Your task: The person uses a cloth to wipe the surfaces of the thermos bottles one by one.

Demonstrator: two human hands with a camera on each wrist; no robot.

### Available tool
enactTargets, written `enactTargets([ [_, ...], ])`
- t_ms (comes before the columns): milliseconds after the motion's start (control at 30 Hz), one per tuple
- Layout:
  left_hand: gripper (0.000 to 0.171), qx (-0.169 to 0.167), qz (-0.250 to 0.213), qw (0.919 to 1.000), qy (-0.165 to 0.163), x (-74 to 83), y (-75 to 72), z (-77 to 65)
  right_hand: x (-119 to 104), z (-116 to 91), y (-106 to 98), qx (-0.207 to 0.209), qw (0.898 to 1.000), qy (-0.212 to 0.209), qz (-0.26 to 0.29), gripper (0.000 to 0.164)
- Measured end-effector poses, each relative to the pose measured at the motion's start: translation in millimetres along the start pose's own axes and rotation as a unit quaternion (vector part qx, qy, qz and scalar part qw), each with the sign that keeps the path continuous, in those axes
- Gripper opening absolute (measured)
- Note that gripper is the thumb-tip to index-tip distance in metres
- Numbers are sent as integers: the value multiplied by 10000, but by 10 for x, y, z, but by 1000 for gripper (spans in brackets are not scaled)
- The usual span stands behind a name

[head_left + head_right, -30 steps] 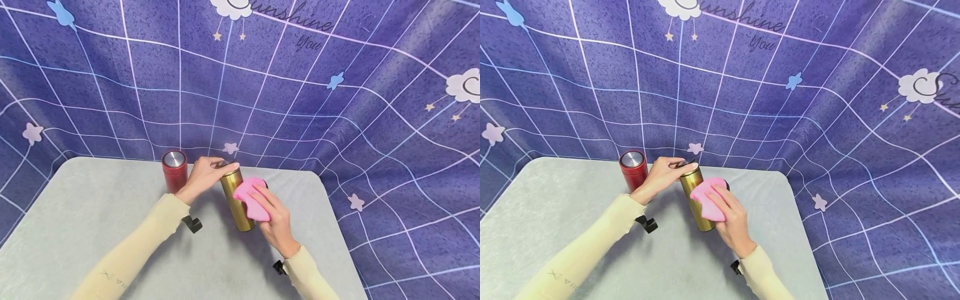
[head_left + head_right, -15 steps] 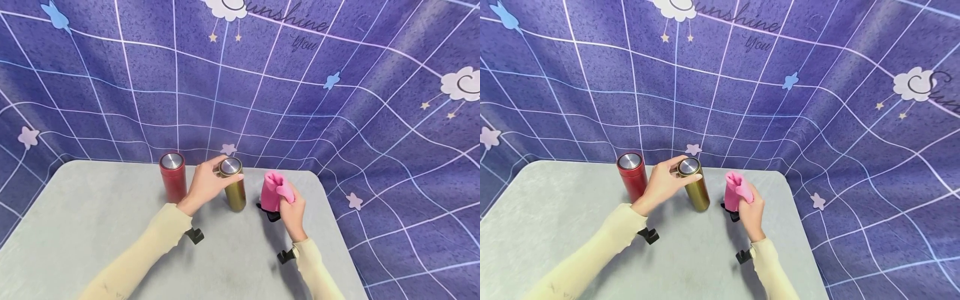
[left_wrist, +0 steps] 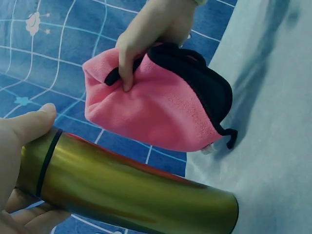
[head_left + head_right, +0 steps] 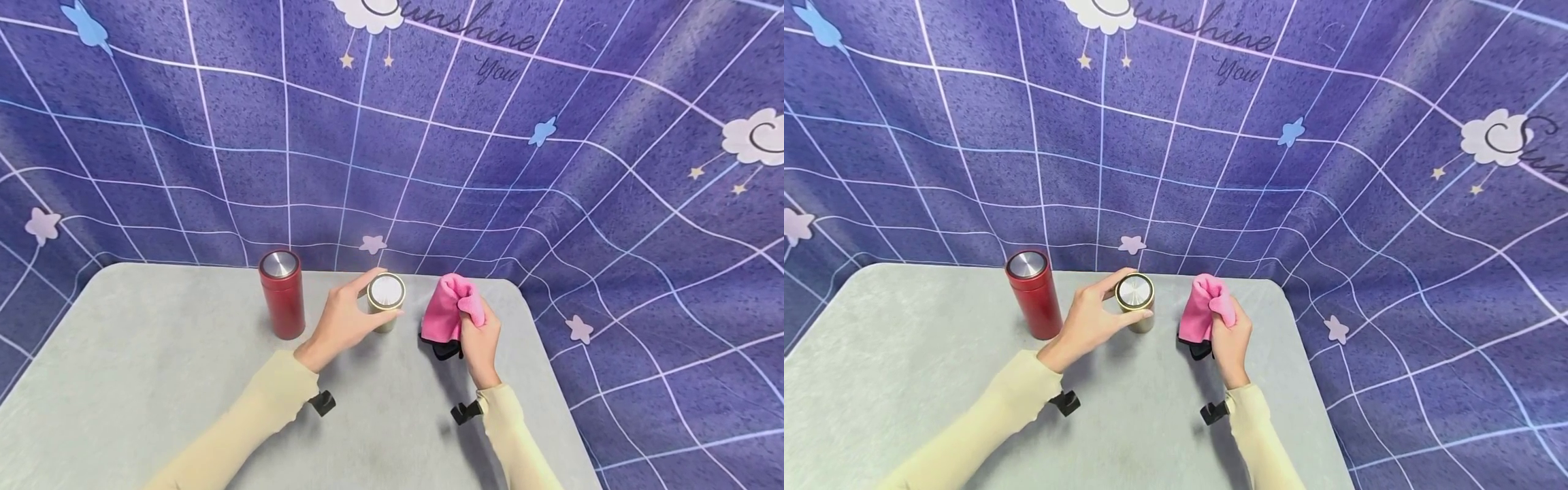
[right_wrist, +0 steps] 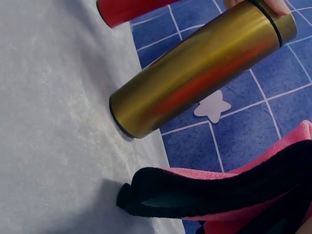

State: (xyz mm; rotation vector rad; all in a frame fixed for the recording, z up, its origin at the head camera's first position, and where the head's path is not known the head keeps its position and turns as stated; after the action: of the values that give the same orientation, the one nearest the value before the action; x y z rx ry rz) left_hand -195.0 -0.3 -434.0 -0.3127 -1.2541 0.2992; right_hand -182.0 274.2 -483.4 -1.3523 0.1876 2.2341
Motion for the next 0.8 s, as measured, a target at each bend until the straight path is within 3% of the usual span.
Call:
enactTargets([
  [167, 78, -12, -55, 9999, 159, -45, 40, -26, 36, -18, -3, 61, 10000, -12, -45, 11],
  [333, 88, -341, -204, 9992, -21, -151, 103, -69, 14, -44, 20, 147, 9998, -96, -44, 10],
  [467, 94, -549, -321, 9976, -290, -254, 154, -106, -214, -85, 52, 80, 9997, -90, 194, 11],
  [600, 93, -463, -201, 9978, -440, -371, 203, -122, -512, -130, 84, -75, 9995, -102, 280, 12],
  [800, 90, -425, -179, 9977, -506, -513, 279, -101, -617, -126, 130, -153, 9992, -72, 353, 8],
])
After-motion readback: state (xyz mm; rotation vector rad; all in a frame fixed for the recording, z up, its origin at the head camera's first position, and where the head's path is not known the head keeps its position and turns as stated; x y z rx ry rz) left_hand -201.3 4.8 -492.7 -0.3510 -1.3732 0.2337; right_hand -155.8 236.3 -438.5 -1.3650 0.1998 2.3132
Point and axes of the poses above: each hand's wrist, its own z-axis towards the middle knuckle, its own y-axis out of the palm, x = y × z, the point moved 3 cm from there along z, towards the middle knuckle, and after that the axes turned 11 degrees about -y, right-handed, at the moved point
